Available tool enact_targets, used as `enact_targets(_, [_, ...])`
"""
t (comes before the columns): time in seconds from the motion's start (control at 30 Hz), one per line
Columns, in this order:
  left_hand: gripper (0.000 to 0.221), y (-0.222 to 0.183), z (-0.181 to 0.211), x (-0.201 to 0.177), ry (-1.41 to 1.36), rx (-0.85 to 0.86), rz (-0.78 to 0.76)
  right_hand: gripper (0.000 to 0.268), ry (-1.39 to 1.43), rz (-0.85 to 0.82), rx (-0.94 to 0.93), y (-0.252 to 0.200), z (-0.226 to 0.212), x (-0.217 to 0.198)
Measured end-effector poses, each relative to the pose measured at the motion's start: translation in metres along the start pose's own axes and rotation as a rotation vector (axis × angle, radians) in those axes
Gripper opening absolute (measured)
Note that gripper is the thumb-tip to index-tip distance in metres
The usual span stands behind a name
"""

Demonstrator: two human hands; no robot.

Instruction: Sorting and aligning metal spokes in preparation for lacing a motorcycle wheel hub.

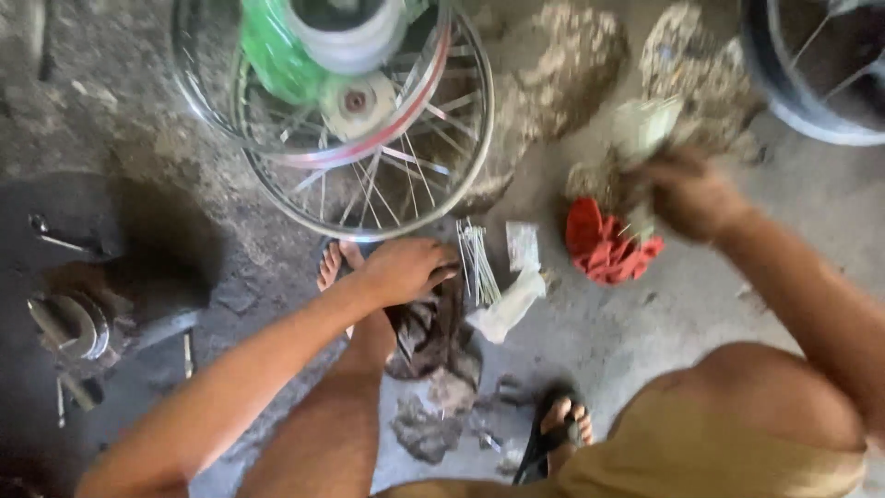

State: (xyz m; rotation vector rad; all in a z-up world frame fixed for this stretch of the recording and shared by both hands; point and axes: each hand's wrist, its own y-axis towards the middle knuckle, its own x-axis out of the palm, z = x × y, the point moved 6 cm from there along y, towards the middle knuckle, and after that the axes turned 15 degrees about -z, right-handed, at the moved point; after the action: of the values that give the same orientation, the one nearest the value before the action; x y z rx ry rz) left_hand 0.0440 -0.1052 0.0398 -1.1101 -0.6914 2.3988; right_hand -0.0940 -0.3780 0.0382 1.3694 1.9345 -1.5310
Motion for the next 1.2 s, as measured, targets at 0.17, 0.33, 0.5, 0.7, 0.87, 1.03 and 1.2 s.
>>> enact_targets(0.17, [0.038, -0.028, 0.027, -0.082, -0.773, 0.012, 0.315, 0.024, 1.432, -0.061, 0.016, -0.001, -0.121, -0.023])
enact_targets(0.33, [0.022, -0.041, 0.041, -0.087, -1.243, 0.055, 0.569, 0.018, 1.623, -0.124, -0.116, 0.004, -0.183, -0.017])
enact_targets(0.5, [0.018, -0.056, 0.032, -0.088, -1.472, 0.133, 0.811, 0.012, 1.765, 0.045, -0.222, 0.011, -0.204, -0.015])
enact_targets(0.7, [0.023, -0.062, 0.034, -0.099, -1.340, 0.139, 0.740, 0.013, 1.718, 0.083, -0.227, 0.012, -0.213, -0.018])
enact_targets(0.87, [0.023, -0.072, 0.039, -0.108, -1.272, 0.150, 0.659, 0.015, 1.865, 0.124, -0.185, 0.010, -0.222, -0.012])
enact_targets(1.03, [0.024, -0.071, 0.039, -0.101, -1.283, 0.150, 0.611, 0.014, 1.922, 0.143, -0.150, 0.009, -0.221, -0.003])
enact_targets(1.2, [0.008, -0.067, 0.037, -0.099, -1.511, 0.257, 0.700, 0.014, 1.955, 0.201, -0.101, 0.005, -0.221, -0.006])
